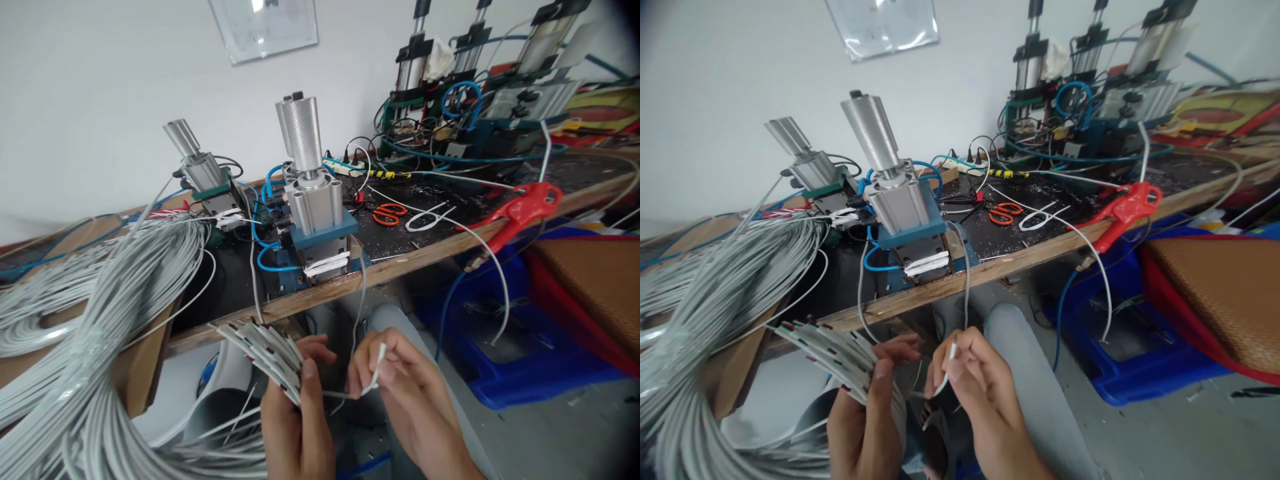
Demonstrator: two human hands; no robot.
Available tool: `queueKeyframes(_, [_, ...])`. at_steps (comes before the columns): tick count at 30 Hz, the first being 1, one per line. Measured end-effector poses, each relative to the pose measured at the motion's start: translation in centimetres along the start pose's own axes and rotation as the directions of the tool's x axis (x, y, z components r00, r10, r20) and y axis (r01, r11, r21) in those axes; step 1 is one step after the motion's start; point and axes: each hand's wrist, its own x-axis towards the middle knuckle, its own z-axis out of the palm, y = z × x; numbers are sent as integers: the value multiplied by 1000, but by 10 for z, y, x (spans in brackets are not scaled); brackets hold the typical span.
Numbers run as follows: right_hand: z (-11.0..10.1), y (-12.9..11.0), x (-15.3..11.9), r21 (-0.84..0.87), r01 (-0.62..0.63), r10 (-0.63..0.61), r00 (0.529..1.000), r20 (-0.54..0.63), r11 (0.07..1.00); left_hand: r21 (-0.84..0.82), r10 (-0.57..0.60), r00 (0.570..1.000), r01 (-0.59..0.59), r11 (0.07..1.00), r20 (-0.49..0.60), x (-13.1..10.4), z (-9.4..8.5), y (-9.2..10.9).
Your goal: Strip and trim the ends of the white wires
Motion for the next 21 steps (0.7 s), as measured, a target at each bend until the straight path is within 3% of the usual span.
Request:
queueKeyframes(2, [-4, -5, -1, -111, -155, 161, 986, 48, 982, 16, -24, 998, 25, 1000, -54, 1, 1, -2])
queueKeyframes(4, [-6, -8, -5, -260, -216, 228, 974, 17, 941, 61, -97, 992, 101, 993, -75, 1, 2, 1])
queueKeyframes(7, [-7, -9, -14, -413, -186, 182, 982, -50, 891, 97, -215, 976, 215, 972, -13, 3, 3, 13])
queueKeyframes(11, [-5, -6, -20, -469, -160, 149, 987, -60, 868, 55, -356, 924, 352, 934, 141, 5, 5, 27])
queueKeyframes(19, [-9, -3, -17, -567, 4, 50, 995, 81, 824, 88, -344, 934, 337, 937, 95, 2, 4, 25])
queueKeyframes(21, [-10, -4, -17, -564, -16, 77, 993, 85, 826, 80, -350, 933, 344, 935, 78, 1, 7, 27])
